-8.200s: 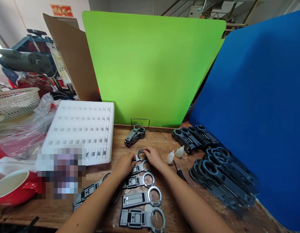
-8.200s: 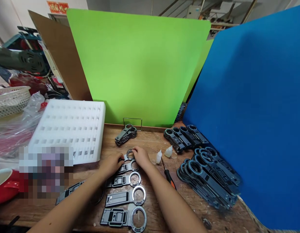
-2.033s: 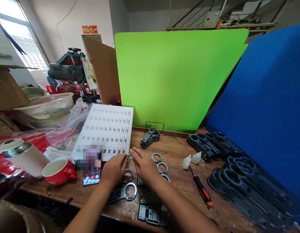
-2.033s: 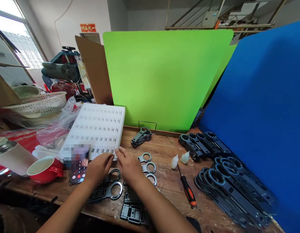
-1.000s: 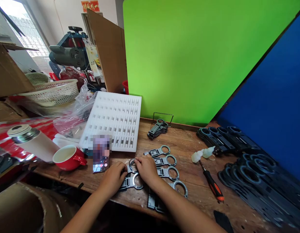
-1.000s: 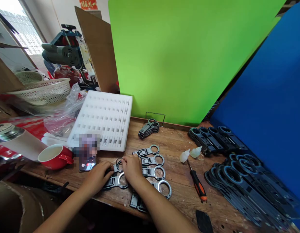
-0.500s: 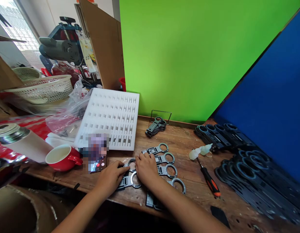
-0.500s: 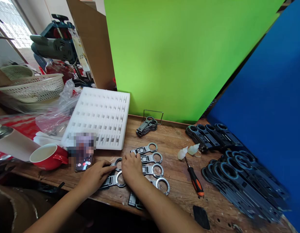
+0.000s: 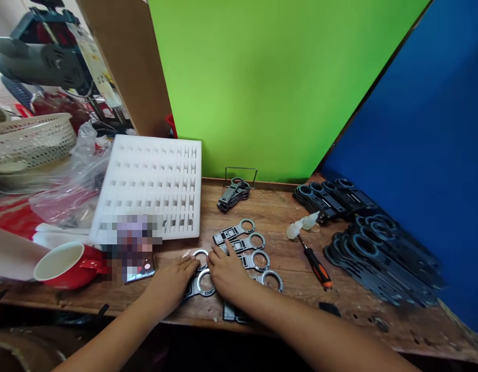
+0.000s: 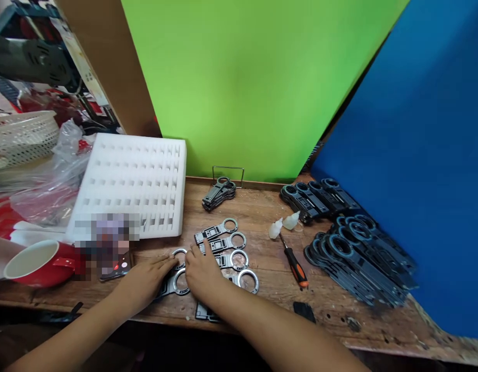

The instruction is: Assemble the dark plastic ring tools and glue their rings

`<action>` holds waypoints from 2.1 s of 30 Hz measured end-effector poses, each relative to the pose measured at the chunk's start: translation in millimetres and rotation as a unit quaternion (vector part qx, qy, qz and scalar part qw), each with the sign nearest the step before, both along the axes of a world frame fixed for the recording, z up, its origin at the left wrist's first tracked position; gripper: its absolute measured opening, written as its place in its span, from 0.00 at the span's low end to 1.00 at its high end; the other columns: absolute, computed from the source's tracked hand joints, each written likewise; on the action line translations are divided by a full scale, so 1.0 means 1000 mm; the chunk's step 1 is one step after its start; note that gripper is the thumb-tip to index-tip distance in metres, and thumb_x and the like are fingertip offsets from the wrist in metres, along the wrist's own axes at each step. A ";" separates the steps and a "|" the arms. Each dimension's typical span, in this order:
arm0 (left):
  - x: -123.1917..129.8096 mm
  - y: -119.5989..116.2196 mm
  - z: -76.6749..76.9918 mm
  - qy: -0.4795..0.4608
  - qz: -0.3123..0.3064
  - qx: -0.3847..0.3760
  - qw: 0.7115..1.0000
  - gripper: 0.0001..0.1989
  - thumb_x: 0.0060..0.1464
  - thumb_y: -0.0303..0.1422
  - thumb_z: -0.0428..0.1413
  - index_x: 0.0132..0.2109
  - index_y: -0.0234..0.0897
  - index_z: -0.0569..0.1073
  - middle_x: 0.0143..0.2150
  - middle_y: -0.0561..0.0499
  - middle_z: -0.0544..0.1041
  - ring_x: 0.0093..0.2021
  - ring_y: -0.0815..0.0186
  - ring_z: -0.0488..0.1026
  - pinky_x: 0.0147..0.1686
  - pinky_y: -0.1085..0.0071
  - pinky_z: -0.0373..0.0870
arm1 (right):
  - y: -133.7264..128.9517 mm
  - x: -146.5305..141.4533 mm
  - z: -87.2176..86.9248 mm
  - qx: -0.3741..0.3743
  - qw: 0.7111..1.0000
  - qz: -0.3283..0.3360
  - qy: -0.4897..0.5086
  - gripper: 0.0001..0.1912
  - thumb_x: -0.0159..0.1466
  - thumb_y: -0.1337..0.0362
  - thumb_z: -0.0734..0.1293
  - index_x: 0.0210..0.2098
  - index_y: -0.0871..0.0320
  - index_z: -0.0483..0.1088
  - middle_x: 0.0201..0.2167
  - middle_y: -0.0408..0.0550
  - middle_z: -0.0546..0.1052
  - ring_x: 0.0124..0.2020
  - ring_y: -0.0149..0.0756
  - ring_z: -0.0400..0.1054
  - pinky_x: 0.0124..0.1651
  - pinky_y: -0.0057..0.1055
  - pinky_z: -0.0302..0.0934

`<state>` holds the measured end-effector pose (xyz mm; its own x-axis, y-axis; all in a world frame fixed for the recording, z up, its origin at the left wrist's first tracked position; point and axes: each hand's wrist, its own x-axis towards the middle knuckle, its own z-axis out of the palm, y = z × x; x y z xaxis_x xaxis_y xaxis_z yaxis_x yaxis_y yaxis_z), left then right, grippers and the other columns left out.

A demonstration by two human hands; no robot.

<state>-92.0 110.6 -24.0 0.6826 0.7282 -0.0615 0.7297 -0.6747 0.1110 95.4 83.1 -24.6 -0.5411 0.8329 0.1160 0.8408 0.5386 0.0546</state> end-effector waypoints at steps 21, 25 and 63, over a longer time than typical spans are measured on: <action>-0.042 -0.059 -0.002 -0.133 0.127 0.017 0.983 0.18 0.58 0.43 0.47 0.51 0.44 0.71 0.53 0.49 0.74 0.53 0.58 0.70 0.54 0.58 0.66 | -0.102 0.173 -0.024 0.130 0.904 -0.265 0.309 0.16 0.64 0.66 0.56 0.47 0.57 0.70 0.41 0.52 0.76 0.43 0.41 0.69 0.47 0.40 0.63; -0.017 -0.058 -0.003 -0.126 0.088 0.025 0.988 0.18 0.58 0.43 0.47 0.51 0.44 0.71 0.53 0.49 0.74 0.52 0.59 0.71 0.53 0.58 0.68 | -0.116 0.181 -0.037 0.149 0.892 -0.290 0.312 0.15 0.65 0.66 0.56 0.46 0.58 0.70 0.41 0.53 0.76 0.43 0.41 0.69 0.47 0.41 0.64; 0.127 -0.001 0.021 -0.029 -0.026 -0.062 0.997 0.21 0.49 0.29 0.51 0.52 0.41 0.67 0.52 0.46 0.71 0.51 0.57 0.68 0.51 0.62 0.64 | -0.114 0.132 -0.019 -0.036 0.891 -0.350 0.286 0.06 0.62 0.65 0.61 0.37 0.54 0.69 0.36 0.45 0.76 0.41 0.40 0.66 0.46 0.37 0.51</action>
